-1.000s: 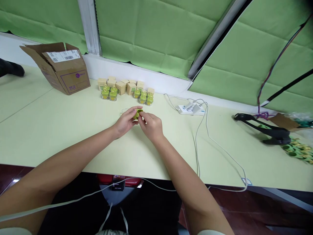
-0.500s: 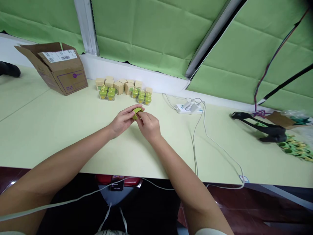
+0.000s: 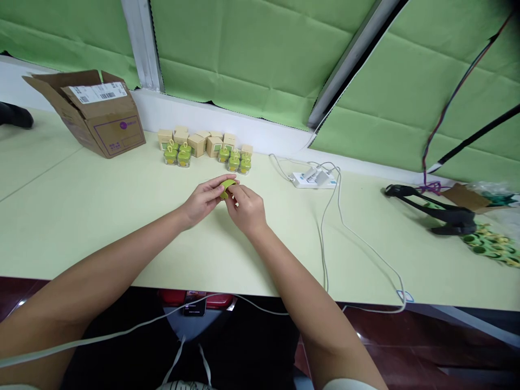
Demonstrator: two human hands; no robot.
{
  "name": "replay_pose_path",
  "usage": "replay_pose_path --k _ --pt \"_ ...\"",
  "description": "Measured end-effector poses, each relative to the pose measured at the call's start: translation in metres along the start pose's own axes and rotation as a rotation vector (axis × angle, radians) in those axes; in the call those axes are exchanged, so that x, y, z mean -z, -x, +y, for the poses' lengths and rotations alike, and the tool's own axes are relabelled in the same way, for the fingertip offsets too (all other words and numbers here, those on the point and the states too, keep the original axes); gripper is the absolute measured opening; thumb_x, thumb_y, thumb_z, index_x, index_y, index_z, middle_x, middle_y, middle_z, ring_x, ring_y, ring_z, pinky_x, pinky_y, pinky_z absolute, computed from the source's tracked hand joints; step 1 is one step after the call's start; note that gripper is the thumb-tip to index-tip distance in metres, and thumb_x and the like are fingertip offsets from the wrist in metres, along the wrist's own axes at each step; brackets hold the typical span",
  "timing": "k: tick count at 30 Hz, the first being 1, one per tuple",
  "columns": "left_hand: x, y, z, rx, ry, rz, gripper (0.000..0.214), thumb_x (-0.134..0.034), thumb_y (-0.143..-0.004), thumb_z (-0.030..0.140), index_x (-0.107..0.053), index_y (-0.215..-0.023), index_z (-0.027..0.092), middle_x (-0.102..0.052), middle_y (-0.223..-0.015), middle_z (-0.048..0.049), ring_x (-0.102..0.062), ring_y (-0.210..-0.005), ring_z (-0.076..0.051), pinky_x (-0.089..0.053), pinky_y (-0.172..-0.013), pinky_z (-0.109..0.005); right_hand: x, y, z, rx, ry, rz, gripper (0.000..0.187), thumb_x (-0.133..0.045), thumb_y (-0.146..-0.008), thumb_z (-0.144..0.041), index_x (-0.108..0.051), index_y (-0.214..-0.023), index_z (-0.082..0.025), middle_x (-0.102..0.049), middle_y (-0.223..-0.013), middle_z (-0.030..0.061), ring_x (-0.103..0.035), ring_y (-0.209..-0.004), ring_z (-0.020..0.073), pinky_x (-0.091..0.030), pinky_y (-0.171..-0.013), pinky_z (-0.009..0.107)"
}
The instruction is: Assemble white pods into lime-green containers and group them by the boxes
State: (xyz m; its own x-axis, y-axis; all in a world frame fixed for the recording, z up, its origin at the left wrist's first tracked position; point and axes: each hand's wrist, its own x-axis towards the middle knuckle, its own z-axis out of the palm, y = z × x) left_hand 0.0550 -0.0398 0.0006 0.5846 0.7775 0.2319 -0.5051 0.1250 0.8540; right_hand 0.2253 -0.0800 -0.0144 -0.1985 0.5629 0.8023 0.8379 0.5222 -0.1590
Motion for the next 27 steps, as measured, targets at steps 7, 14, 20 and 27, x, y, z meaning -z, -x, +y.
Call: replay_pose_path --k 7,14,20,27 --pt "0.006 -0.004 -0.007 -0.015 0.025 -0.023 0.043 -0.09 -0.088 0.039 -0.083 -0.128 0.023 -0.079 -0.129 -0.0104 -0.068 -0.125 -0.027 -0.047 -0.114 -0.04 -0.005 0.004 0.007 -0.009 0.107 0.016 0.023 -0.052 -0.113 -0.033 -0.07 -0.106 -0.022 -0.079 -0.083 0.0042 -0.068 -0.068 0.0152 -0.046 -0.063 0.028" --pt "0.012 -0.009 -0.007 -0.007 0.059 0.037 0.042 -0.092 -0.086 0.039 -0.084 -0.124 0.022 -0.08 -0.126 -0.0109 -0.069 -0.118 -0.025 -0.048 -0.107 -0.039 0.012 -0.007 0.006 0.113 -0.088 -0.155 0.022 -0.049 -0.112 -0.023 -0.069 -0.12 -0.019 -0.08 -0.105 0.0113 -0.074 -0.088 0.0192 -0.058 -0.075 0.03" --pt "0.016 -0.011 -0.011 0.021 0.035 0.059 0.043 -0.09 -0.087 0.039 -0.084 -0.125 0.02 -0.079 -0.126 -0.012 -0.068 -0.108 -0.022 -0.047 -0.093 -0.034 0.013 -0.006 0.007 0.082 -0.009 -0.218 0.033 -0.043 -0.113 -0.017 -0.076 -0.117 -0.02 -0.082 -0.106 0.0089 -0.076 -0.093 0.0188 -0.059 -0.079 0.029" --pt "0.011 -0.009 -0.01 0.002 0.041 0.061 0.042 -0.088 -0.089 0.044 -0.084 -0.121 0.018 -0.075 -0.1 -0.0068 -0.064 -0.094 -0.018 -0.05 -0.09 -0.032 0.009 -0.002 0.005 0.025 0.058 -0.165 0.034 -0.046 -0.112 -0.016 -0.078 -0.123 -0.023 -0.081 -0.121 0.0097 -0.075 -0.097 0.0161 -0.058 -0.08 0.025"
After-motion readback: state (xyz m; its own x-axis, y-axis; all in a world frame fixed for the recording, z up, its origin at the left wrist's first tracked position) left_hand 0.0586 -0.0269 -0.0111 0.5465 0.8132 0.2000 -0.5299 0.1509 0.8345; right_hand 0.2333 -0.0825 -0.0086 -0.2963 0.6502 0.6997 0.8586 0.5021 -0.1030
